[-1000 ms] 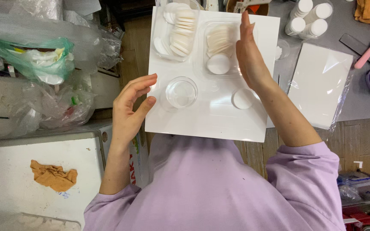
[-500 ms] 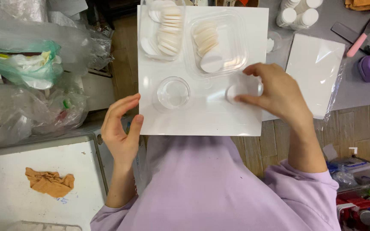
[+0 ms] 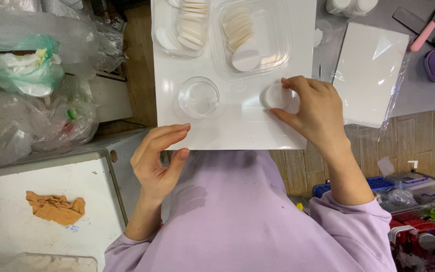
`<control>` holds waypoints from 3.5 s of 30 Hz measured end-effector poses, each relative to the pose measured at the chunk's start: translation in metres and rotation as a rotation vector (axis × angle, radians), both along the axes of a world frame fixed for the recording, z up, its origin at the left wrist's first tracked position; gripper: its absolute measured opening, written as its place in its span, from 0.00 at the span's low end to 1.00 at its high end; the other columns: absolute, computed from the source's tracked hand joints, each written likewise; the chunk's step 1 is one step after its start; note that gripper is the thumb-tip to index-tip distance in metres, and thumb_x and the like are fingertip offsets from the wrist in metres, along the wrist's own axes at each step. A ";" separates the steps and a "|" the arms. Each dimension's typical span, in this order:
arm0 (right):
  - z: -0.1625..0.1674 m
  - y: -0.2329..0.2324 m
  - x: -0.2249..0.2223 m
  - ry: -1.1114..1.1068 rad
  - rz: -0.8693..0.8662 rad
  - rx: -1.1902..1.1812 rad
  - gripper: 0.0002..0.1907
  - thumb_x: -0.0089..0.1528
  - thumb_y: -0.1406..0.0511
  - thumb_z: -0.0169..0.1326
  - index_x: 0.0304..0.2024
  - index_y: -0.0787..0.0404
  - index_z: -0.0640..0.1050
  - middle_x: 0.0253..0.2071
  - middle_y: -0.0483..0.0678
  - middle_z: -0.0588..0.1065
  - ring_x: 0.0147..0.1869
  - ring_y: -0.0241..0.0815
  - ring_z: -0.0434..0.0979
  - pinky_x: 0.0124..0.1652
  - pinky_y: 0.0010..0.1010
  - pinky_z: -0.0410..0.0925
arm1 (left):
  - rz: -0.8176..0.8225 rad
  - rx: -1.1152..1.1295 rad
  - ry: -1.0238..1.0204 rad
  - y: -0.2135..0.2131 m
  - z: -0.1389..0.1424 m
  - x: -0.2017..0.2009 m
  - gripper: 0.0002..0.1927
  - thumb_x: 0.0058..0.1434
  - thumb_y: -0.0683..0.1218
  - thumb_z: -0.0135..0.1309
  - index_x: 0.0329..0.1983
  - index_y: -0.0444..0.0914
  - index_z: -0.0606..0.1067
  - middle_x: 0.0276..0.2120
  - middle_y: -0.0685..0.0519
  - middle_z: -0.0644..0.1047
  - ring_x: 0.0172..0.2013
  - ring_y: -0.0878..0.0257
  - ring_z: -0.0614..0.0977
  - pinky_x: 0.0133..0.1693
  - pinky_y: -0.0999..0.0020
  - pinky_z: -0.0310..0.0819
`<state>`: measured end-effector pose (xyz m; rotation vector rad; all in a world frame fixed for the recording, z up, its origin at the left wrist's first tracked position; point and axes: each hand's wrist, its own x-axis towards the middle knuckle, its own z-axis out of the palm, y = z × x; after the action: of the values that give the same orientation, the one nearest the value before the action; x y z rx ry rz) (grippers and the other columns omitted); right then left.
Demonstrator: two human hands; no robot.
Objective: The person retrieves a tray and a cutting board, then gathers cotton pads and a plastic container. They proceed to fold the cotton pads and place them into the container, arranging them neatly.
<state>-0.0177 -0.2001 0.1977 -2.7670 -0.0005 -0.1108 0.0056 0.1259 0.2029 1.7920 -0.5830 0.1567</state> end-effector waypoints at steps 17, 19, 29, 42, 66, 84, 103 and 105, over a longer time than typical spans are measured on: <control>-0.029 0.021 -0.009 0.126 0.106 1.727 0.26 0.54 0.62 0.74 0.43 0.59 0.70 0.50 0.51 0.80 0.53 0.37 0.81 0.54 0.30 0.73 | -0.285 0.172 -0.527 -0.066 0.025 0.037 0.15 0.60 0.46 0.68 0.46 0.38 0.78 0.59 0.48 0.77 0.58 0.51 0.81 0.54 0.60 0.78; -0.039 0.028 -0.015 0.148 0.124 1.765 0.26 0.57 0.61 0.75 0.44 0.61 0.70 0.42 0.46 0.77 0.47 0.34 0.77 0.48 0.26 0.70 | -0.284 0.175 -0.593 -0.073 0.029 0.040 0.12 0.60 0.44 0.67 0.43 0.39 0.77 0.58 0.48 0.77 0.57 0.53 0.81 0.55 0.59 0.79; -0.050 0.031 -0.022 0.243 0.154 1.761 0.33 0.53 0.54 0.76 0.51 0.64 0.75 0.44 0.45 0.77 0.50 0.34 0.78 0.50 0.26 0.71 | -0.358 0.115 -0.539 -0.071 0.034 0.043 0.12 0.59 0.41 0.69 0.39 0.37 0.76 0.56 0.50 0.78 0.54 0.55 0.83 0.54 0.60 0.80; -0.045 0.058 -0.027 -0.185 -0.123 1.311 0.13 0.58 0.77 0.65 0.46 0.71 0.82 0.39 0.52 0.81 0.42 0.36 0.81 0.44 0.25 0.74 | -0.285 -0.023 -0.028 -0.061 0.037 0.039 0.10 0.59 0.40 0.69 0.43 0.36 0.82 0.47 0.51 0.83 0.44 0.62 0.88 0.45 0.73 0.84; -0.004 0.064 0.001 -0.154 0.191 0.807 0.05 0.61 0.72 0.66 0.33 0.65 0.80 0.31 0.47 0.79 0.34 0.35 0.76 0.36 0.26 0.65 | -0.509 0.007 0.264 -0.058 0.025 0.067 0.27 0.62 0.39 0.65 0.63 0.34 0.69 0.35 0.54 0.83 0.39 0.65 0.87 0.47 0.69 0.83; 0.006 0.067 0.008 -0.408 0.236 0.595 0.10 0.61 0.75 0.67 0.43 0.67 0.81 0.39 0.50 0.80 0.41 0.41 0.78 0.39 0.30 0.68 | -0.230 0.118 -0.337 -0.063 0.016 0.056 0.10 0.59 0.32 0.65 0.37 0.35 0.75 0.29 0.49 0.76 0.31 0.53 0.79 0.36 0.60 0.74; -0.034 0.076 -0.012 -0.294 0.136 1.334 0.13 0.59 0.76 0.65 0.45 0.66 0.79 0.48 0.53 0.78 0.52 0.42 0.79 0.53 0.31 0.73 | -0.171 -0.224 0.105 -0.066 0.003 0.030 0.07 0.61 0.36 0.67 0.40 0.38 0.81 0.39 0.54 0.84 0.40 0.63 0.87 0.44 0.71 0.84; -0.041 0.079 -0.014 -0.319 0.095 1.319 0.11 0.61 0.77 0.63 0.45 0.66 0.79 0.48 0.53 0.78 0.51 0.41 0.79 0.51 0.30 0.73 | -0.146 -0.279 0.262 -0.070 0.000 0.024 0.11 0.59 0.38 0.68 0.44 0.36 0.81 0.39 0.53 0.85 0.40 0.64 0.88 0.46 0.72 0.85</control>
<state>-0.0322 -0.1214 0.1566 -1.4122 -0.1021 -0.3663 0.0294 0.0554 0.2034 1.4651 -0.4758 -0.0925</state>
